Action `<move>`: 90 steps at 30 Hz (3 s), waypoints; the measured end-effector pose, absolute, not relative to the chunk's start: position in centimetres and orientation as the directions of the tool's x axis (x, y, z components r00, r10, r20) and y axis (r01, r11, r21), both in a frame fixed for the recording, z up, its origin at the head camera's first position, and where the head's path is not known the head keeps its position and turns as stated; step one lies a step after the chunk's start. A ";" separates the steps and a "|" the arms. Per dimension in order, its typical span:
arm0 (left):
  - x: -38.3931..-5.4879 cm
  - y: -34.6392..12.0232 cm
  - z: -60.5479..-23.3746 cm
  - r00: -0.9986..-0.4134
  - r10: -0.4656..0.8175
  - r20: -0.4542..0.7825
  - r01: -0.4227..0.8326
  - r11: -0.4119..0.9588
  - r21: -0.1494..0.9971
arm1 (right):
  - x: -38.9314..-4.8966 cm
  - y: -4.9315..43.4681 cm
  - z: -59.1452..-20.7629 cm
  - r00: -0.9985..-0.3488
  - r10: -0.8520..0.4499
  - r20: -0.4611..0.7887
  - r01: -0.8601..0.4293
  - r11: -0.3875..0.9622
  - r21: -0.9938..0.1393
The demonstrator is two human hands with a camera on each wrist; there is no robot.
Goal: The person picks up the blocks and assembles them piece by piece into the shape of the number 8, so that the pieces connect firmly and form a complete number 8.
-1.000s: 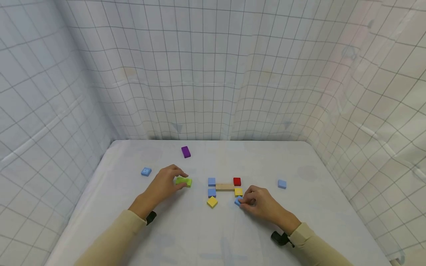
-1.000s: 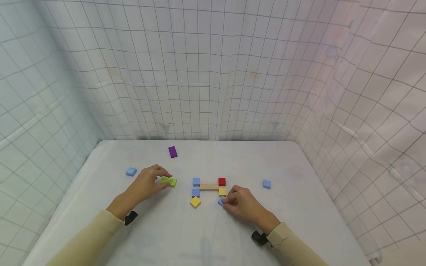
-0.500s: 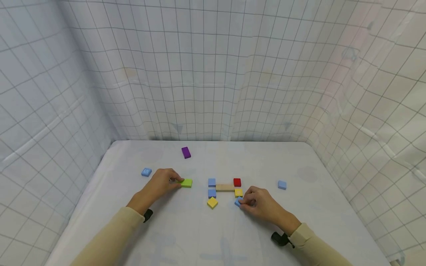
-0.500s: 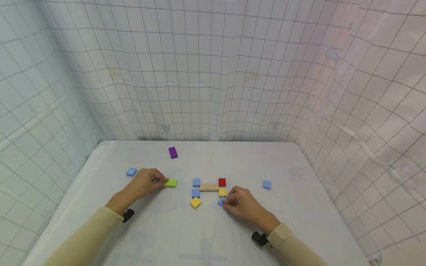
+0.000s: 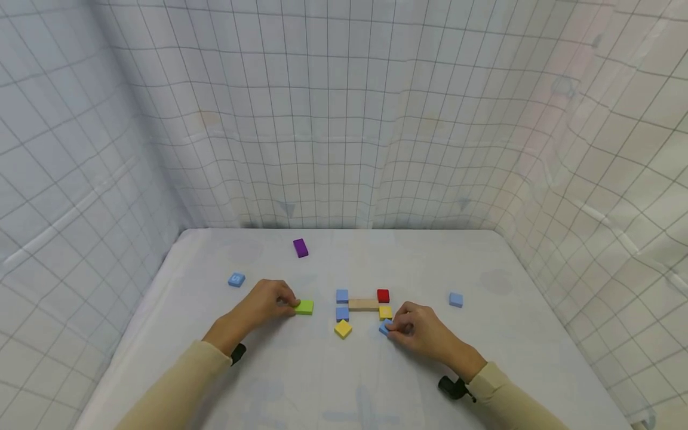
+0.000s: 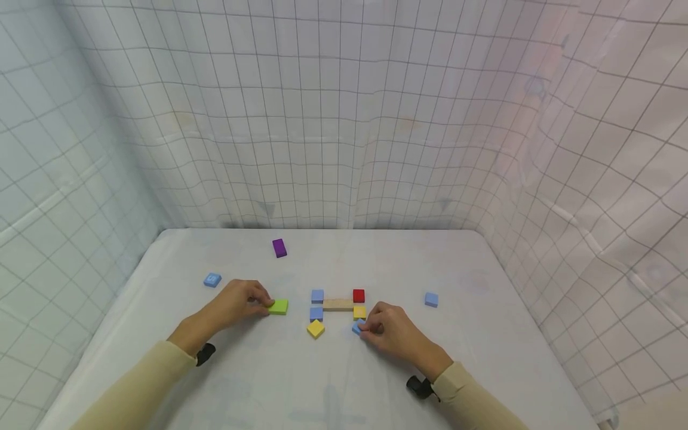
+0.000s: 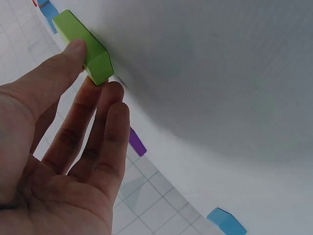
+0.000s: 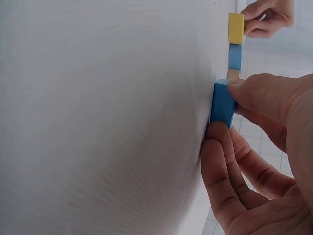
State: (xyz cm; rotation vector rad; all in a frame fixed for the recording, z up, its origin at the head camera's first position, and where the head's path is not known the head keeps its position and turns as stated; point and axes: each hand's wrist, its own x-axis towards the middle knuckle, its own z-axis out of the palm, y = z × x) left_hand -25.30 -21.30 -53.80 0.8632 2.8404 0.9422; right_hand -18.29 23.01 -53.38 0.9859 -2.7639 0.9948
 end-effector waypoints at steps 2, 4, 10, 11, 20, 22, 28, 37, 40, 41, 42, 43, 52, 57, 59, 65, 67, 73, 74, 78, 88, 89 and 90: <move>-25.7 -21.6 -55.0 -0.824 0.544 0.159 0.529 0.638 0.559 | -18.2 23.0 -53.4 -0.797 -0.553 0.243 -0.580 0.587 -0.565; -25.4 -21.3 -54.9 -0.813 0.561 0.154 0.539 0.626 0.563 | -18.2 23.0 -53.4 -0.795 -0.555 0.244 -0.581 0.583 -0.569; -22.8 -19.3 -52.2 -0.827 0.561 0.047 0.483 0.664 0.571 | -18.2 23.1 -53.4 -0.799 -0.554 0.232 -0.574 0.588 -0.570; -22.2 -18.7 -51.2 -0.830 0.558 0.015 0.468 0.682 0.562 | -18.2 23.1 -53.4 -0.800 -0.554 0.232 -0.573 0.590 -0.568; -20.6 -17.4 -50.1 -0.766 0.643 0.015 0.535 0.624 0.569 | -18.3 23.2 -53.4 -0.802 -0.551 0.229 -0.570 0.593 -0.568; -20.4 -17.2 -50.2 -0.755 0.656 0.012 0.546 0.617 0.566 | -18.3 23.2 -53.4 -0.802 -0.552 0.229 -0.571 0.593 -0.569; -19.8 -16.5 -50.4 -0.716 0.697 0.029 0.605 0.599 0.525 | -18.3 23.2 -53.4 -0.799 -0.555 0.232 -0.576 0.596 -0.559; -18.5 -14.9 -50.2 -0.687 0.726 0.027 0.614 0.560 0.557 | -18.3 23.2 -53.3 -0.805 -0.551 0.217 -0.566 0.606 -0.559; -18.3 -14.4 -50.4 -0.663 0.748 0.041 0.637 0.533 0.557 | -18.3 23.2 -53.3 -0.806 -0.550 0.218 -0.566 0.609 -0.556; -18.2 -14.2 -50.4 -0.654 0.755 0.047 0.645 0.524 0.556 | -18.3 23.2 -53.3 -0.806 -0.550 0.218 -0.566 0.610 -0.555; -18.1 -14.1 -50.5 -0.646 0.762 0.052 0.654 0.517 0.553 | -18.3 23.2 -53.3 -0.807 -0.549 0.219 -0.566 0.610 -0.554; -18.1 -13.8 -50.5 -0.639 0.767 0.056 0.660 0.510 0.551 | -18.3 23.2 -53.3 -0.807 -0.549 0.218 -0.565 0.610 -0.555; -17.3 -11.7 -50.5 -0.632 0.774 0.031 0.673 0.529 0.517 | -18.2 23.2 -53.1 -0.807 -0.548 0.218 -0.564 0.609 -0.558; -16.8 -10.7 -50.4 -0.624 0.780 0.045 0.702 0.534 0.472 | -18.2 23.2 -53.1 -0.787 -0.564 0.250 -0.596 0.588 -0.547; -16.7 -10.2 -50.3 -0.616 0.785 0.059 0.721 0.533 0.443 | -18.2 23.2 -53.2 -0.778 -0.568 0.267 -0.609 0.580 -0.541; -16.4 -9.0 -50.0 -0.623 0.778 0.082 0.745 0.559 0.363 | -18.3 23.2 -53.3 -0.781 -0.563 0.269 -0.605 0.578 -0.548; -16.4 -8.7 -50.0 -0.635 0.768 0.080 0.739 0.575 0.352 | -18.3 23.2 -53.3 -0.783 -0.563 0.265 -0.602 0.576 -0.553; -16.6 -7.6 -50.4 -0.671 0.736 0.095 0.717 0.610 0.338 | -18.5 23.2 -53.3 -0.795 -0.558 0.239 -0.583 0.590 -0.559; -16.6 -7.5 -50.4 -0.674 0.732 0.099 0.716 0.613 0.335 | -18.6 23.2 -53.3 -0.796 -0.557 0.236 -0.581 0.593 -0.558; -16.9 -6.9 -50.5 -0.685 0.721 0.104 0.708 0.626 0.326 | -18.6 23.2 -53.2 -0.800 -0.556 0.227 -0.573 0.596 -0.562; -17.5 -6.0 -50.6 -0.711 0.694 0.115 0.687 0.651 0.322 | -18.6 23.1 -53.5 -0.805 -0.550 0.223 -0.567 0.599 -0.566; -17.5 -6.0 -50.6 -0.712 0.692 0.118 0.687 0.652 0.322 | -18.6 23.1 -53.5 -0.805 -0.550 0.224 -0.567 0.600 -0.564; -17.6 -5.9 -50.7 -0.713 0.691 0.121 0.687 0.653 0.320 | -18.6 23.1 -53.5 -0.805 -0.549 0.223 -0.567 0.602 -0.562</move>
